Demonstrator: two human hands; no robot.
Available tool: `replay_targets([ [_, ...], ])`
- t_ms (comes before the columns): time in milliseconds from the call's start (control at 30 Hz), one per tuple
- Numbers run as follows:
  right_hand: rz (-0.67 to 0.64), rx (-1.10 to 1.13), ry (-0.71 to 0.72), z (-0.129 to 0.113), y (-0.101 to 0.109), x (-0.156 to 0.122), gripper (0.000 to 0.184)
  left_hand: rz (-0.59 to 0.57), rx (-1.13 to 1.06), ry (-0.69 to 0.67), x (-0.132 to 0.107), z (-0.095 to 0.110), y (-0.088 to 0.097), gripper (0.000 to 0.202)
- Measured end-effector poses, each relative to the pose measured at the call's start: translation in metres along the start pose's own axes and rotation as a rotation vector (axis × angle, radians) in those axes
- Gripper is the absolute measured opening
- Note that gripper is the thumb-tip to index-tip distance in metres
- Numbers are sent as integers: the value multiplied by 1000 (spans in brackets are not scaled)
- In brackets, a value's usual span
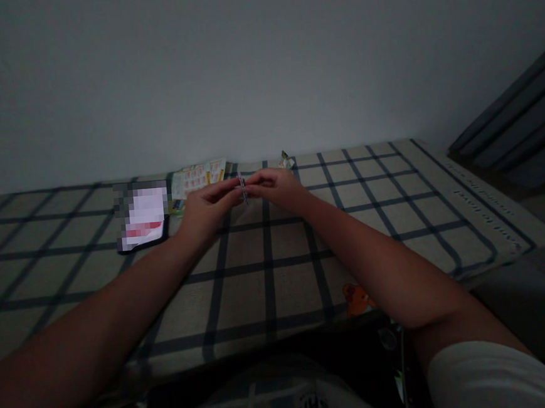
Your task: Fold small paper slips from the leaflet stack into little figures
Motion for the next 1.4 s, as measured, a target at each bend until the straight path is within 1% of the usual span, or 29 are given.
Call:
replay_targets([
  [167,29,-76,18,-2,3,0,42,-22,79,2,2,1,-1,46],
  [300,38,-163,49,-5,2,-1,38,-53,-52,55,4,-11,-4,51],
  [400,53,-178,63,-6,3,-2,34,-46,-149,90,4,-17,-6,51],
  [533,40,-233,84,-6,2,-2,34,-20,-204,87,4,-17,-5,49],
  [633,12,-300,133,-11,1,-3,35,-8,-260,83,4,-14,-6,49],
  [767,21,-402,214,-21,1,-5,28,12,-388,105,4,-13,-7,50],
  [933,33,-407,229,-25,3,-6,25,9,-603,218,3,-14,-12,44],
  [1000,30,-411,231,-25,4,-6,27,5,-657,255,2,-13,-12,43],
  [1067,29,-460,249,-26,5,-6,27,-7,-692,281,2,-12,-13,40],
  [1200,18,-623,324,-30,5,-7,24,-13,-688,335,0,-14,-15,23],
  [1267,-3,-681,347,-30,4,-7,23,-23,-659,365,0,-15,-17,18],
  [1333,-26,-699,348,-29,3,-7,23,-31,-643,401,-1,-16,-19,17],
  [1400,-30,-656,325,-27,3,-7,23,-14,-640,411,-2,-17,-19,24],
])
Point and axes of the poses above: each hand's wrist, its own x-axis towards the middle knuckle, its own y-axis out of the back of the hand, z = x × y, the point moved 7 cm from there along x, towards the middle knuckle, and after that the axes turned 8 degrees about -z, right-handed, at the moved point
